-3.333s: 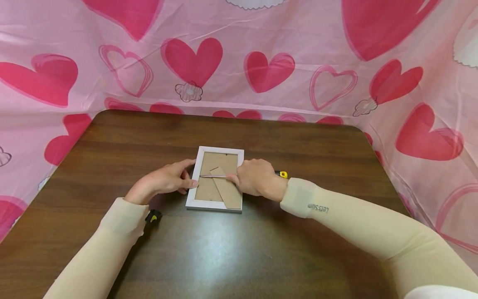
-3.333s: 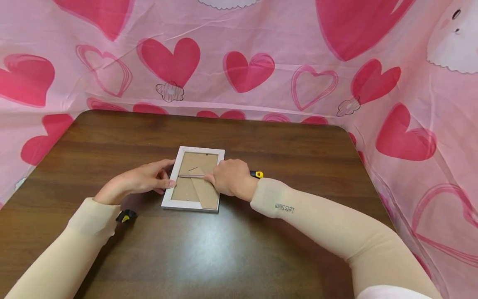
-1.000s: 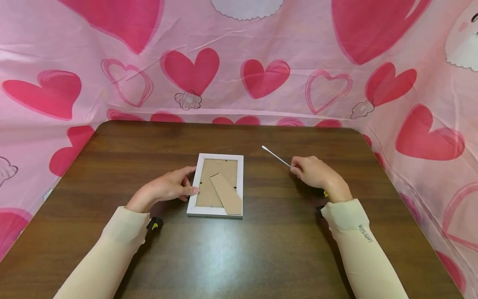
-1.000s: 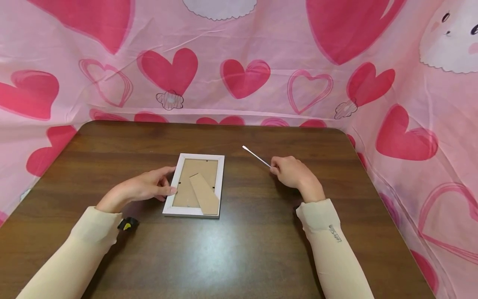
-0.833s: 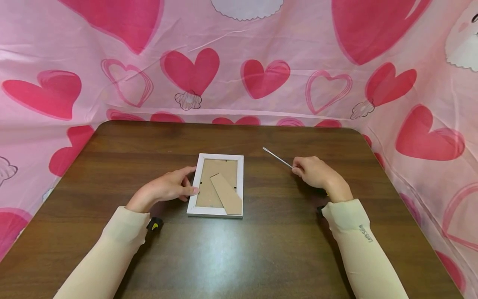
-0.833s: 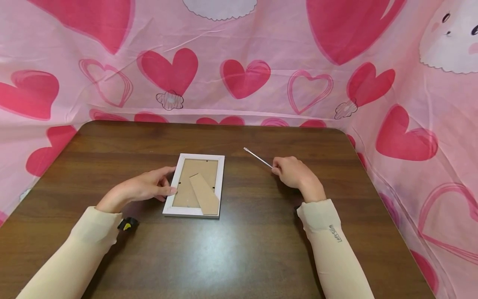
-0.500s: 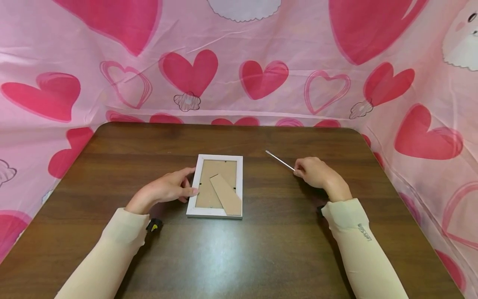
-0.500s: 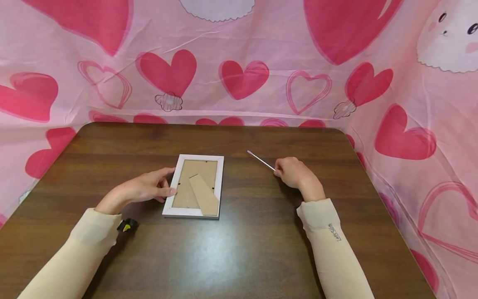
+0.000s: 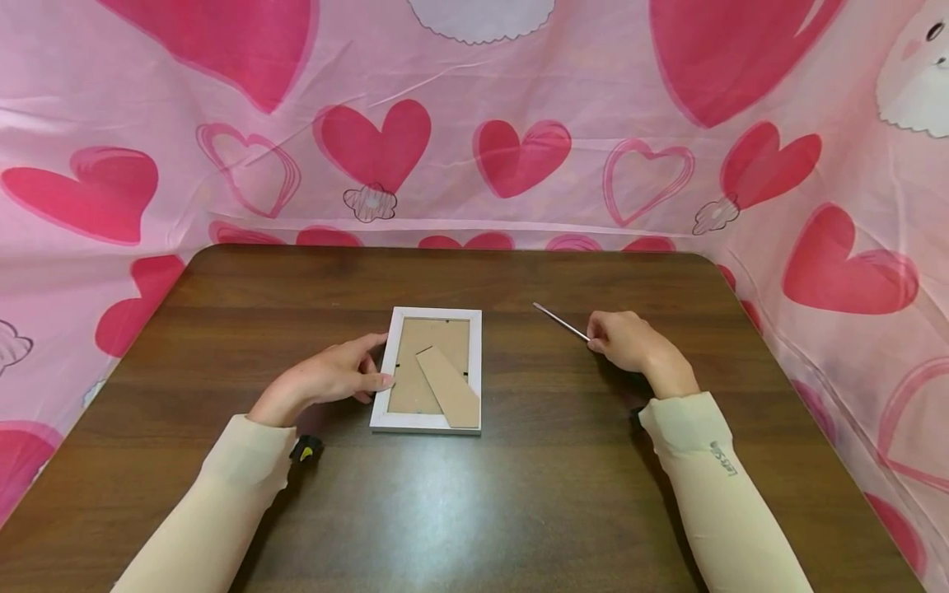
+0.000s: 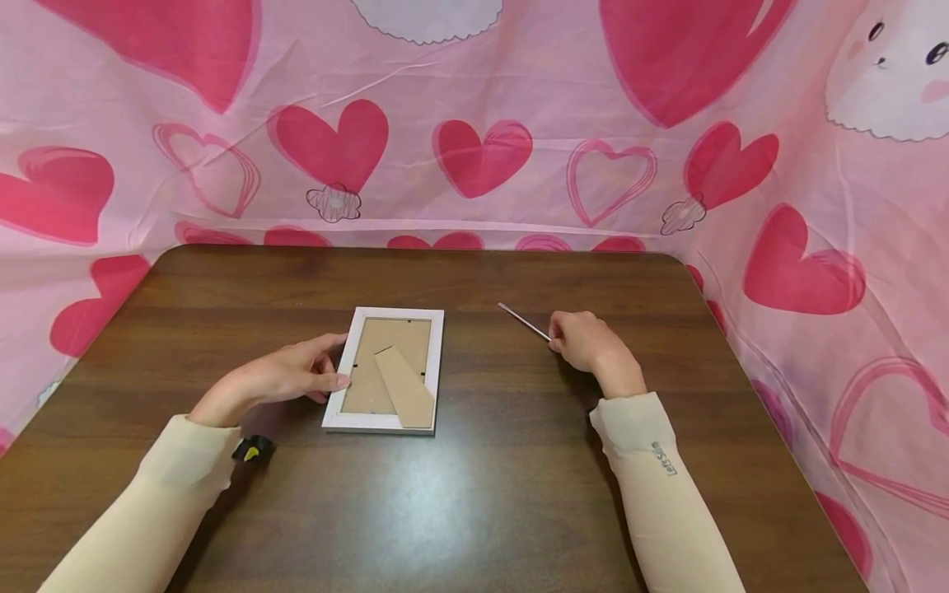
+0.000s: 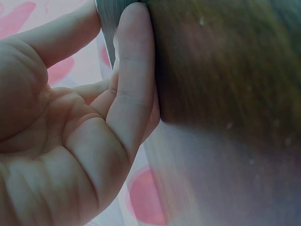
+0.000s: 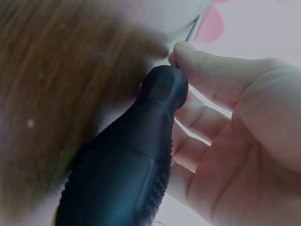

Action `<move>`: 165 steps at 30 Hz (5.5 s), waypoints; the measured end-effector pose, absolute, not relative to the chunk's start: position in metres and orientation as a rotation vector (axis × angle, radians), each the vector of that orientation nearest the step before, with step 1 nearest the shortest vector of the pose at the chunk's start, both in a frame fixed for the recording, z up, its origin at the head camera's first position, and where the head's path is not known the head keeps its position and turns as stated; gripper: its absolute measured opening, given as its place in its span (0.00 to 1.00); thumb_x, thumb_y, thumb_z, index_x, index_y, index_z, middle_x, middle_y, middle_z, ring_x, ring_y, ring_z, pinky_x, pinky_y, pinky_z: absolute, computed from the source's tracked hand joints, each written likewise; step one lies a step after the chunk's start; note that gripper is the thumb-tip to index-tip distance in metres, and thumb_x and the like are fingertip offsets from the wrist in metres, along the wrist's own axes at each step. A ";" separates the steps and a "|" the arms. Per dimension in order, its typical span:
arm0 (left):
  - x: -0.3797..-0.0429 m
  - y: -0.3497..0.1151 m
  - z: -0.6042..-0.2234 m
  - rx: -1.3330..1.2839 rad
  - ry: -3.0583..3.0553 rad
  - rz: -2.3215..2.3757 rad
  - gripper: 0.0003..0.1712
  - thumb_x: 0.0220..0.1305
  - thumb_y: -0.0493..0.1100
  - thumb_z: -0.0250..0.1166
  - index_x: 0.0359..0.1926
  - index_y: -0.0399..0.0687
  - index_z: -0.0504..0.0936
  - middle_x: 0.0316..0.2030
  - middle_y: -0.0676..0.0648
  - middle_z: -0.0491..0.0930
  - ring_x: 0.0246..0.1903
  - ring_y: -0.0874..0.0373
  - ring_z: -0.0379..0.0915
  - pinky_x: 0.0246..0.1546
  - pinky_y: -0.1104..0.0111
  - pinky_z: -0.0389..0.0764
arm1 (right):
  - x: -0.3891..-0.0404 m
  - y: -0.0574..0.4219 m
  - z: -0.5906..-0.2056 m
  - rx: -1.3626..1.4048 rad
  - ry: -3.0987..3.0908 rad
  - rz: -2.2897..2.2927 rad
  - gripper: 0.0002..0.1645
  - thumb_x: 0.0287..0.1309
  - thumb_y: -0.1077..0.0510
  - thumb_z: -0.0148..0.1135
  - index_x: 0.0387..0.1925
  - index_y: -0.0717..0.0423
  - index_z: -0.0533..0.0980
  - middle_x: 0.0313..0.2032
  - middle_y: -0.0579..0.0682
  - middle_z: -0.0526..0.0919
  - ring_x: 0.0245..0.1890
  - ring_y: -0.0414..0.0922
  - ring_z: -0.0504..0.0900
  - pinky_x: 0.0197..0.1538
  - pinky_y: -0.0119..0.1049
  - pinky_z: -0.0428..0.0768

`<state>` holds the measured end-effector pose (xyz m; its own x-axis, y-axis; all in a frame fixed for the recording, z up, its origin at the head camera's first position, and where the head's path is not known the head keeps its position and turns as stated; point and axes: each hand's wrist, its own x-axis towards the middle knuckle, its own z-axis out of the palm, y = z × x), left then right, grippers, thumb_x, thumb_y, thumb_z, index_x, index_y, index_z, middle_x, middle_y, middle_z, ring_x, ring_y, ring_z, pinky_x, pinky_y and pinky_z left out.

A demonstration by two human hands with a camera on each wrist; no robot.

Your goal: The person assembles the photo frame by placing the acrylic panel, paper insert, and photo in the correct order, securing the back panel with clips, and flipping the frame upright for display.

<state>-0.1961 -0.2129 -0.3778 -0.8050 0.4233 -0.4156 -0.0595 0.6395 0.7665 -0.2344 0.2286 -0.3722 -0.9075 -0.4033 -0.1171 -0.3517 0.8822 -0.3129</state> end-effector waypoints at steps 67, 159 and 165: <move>-0.181 -0.195 -0.370 0.424 2.642 0.829 0.18 0.60 0.47 0.67 0.40 0.40 0.71 0.31 0.47 0.74 0.31 0.54 0.67 0.30 0.64 0.71 | -0.165 0.091 -0.377 -0.765 2.560 -0.836 0.46 0.60 0.48 0.64 0.68 0.65 0.52 0.52 0.54 0.65 0.39 0.41 0.70 0.42 0.33 0.75; -0.170 -0.159 -0.316 0.542 3.121 0.980 0.27 0.60 0.42 0.64 0.60 0.46 0.71 0.43 0.47 0.73 0.33 0.54 0.69 0.28 0.59 0.76 | -0.206 0.112 -0.346 -0.296 2.267 -1.777 0.27 0.66 0.54 0.58 0.62 0.56 0.62 0.53 0.56 0.70 0.47 0.52 0.77 0.47 0.41 0.81; -0.165 -0.148 -0.315 0.545 3.198 0.905 0.27 0.58 0.43 0.64 0.60 0.48 0.71 0.43 0.50 0.72 0.33 0.55 0.72 0.29 0.57 0.80 | -0.209 0.110 -0.344 -0.296 2.259 -1.802 0.27 0.66 0.53 0.57 0.62 0.55 0.61 0.53 0.55 0.71 0.47 0.49 0.77 0.47 0.42 0.81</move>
<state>-0.1646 -0.1477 -0.3149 -0.9228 0.2433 0.2986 0.3636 0.8058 0.4674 -0.2094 0.1102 -0.3440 -0.9517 -0.3017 -0.0573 -0.0111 0.2204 -0.9753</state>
